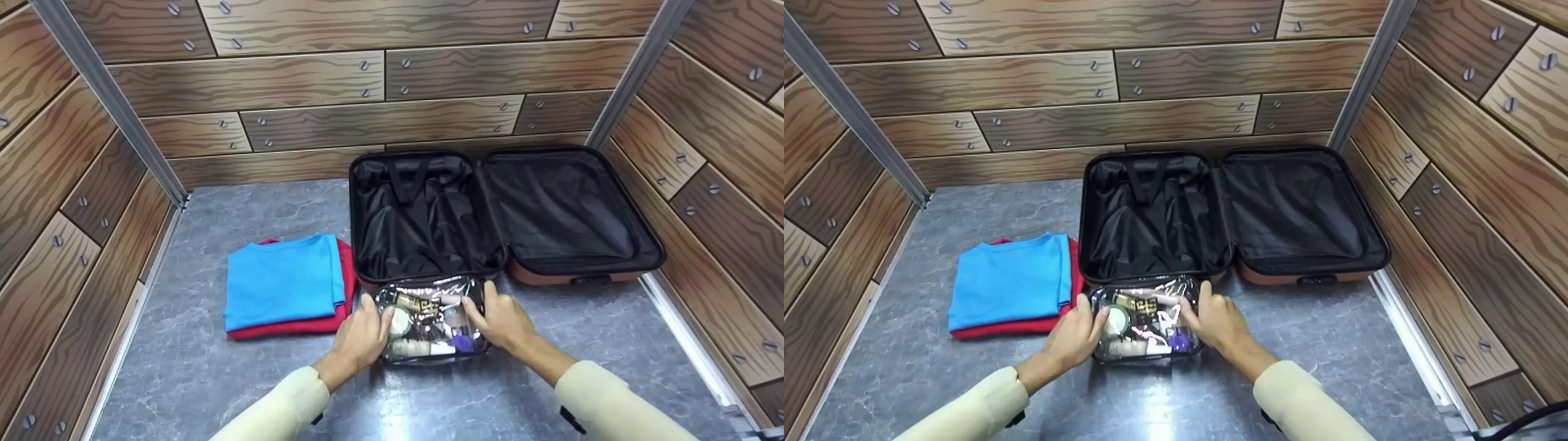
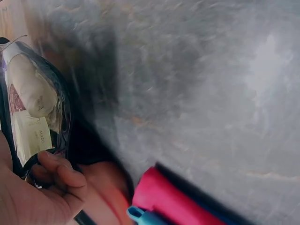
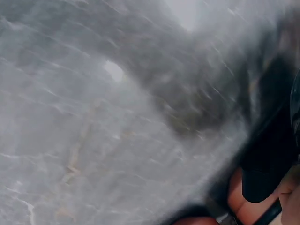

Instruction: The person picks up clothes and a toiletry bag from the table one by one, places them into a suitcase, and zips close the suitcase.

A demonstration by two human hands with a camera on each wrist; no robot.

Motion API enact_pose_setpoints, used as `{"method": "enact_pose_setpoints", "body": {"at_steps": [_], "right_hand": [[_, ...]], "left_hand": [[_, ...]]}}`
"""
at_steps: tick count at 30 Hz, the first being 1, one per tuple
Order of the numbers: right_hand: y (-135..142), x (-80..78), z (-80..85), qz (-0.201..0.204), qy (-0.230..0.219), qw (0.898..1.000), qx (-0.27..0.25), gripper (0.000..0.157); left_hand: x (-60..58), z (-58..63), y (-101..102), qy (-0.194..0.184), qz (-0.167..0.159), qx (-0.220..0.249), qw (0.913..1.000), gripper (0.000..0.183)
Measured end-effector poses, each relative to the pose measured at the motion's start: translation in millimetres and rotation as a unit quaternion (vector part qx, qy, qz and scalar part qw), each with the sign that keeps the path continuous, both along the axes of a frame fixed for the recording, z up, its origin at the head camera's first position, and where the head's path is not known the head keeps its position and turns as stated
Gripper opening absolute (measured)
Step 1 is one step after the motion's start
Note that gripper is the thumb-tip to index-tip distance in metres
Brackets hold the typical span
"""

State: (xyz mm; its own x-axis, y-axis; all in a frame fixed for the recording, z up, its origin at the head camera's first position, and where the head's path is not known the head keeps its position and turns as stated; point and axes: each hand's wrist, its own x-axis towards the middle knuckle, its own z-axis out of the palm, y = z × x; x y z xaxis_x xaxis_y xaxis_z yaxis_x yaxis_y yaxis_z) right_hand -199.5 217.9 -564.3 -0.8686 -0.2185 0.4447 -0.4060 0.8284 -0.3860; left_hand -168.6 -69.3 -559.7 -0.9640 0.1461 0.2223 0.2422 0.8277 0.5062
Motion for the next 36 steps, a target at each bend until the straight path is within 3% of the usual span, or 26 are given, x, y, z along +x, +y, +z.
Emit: {"method": "enact_pose_setpoints", "body": {"at_steps": [6, 9, 13, 19, 23, 36], "right_hand": [[-2.5, -10.1, 12.9, -0.008, 0.013, 1.0, -0.008, 0.032], [-3.3, -11.0, 18.3, -0.011, 0.004, 1.0, -0.007, 0.032], [-4.5, -12.9, 20.6, -0.003, 0.024, 1.0, -0.008, 0.032], [-7.0, -17.6, 24.1, -0.006, 0.053, 0.998, -0.02, 0.034], [-9.4, -23.7, 31.5, -0.014, 0.054, 0.998, -0.023, 0.034], [-13.8, -54.4, 69.0, -0.04, 0.033, 0.999, -0.01, 0.041]], "left_hand": [[-9.0, 14.0, 0.2, 0.01, 0.003, -0.002, 0.9999, 0.039], [-10.9, 16.7, -0.2, 0.006, 0.003, -0.002, 1.0, 0.039], [-10.4, 16.5, -1.2, 0.003, 0.006, 0.004, 1.0, 0.039], [-14.4, 22.0, -1.8, 0.04, 0.011, 0.022, 0.9989, 0.038], [-22.5, 29.0, -3.4, 0.062, 0.01, 0.025, 0.9977, 0.036], [-60.2, 59.7, -8.6, 0.049, 0.013, 0.015, 0.9986, 0.04]]}}
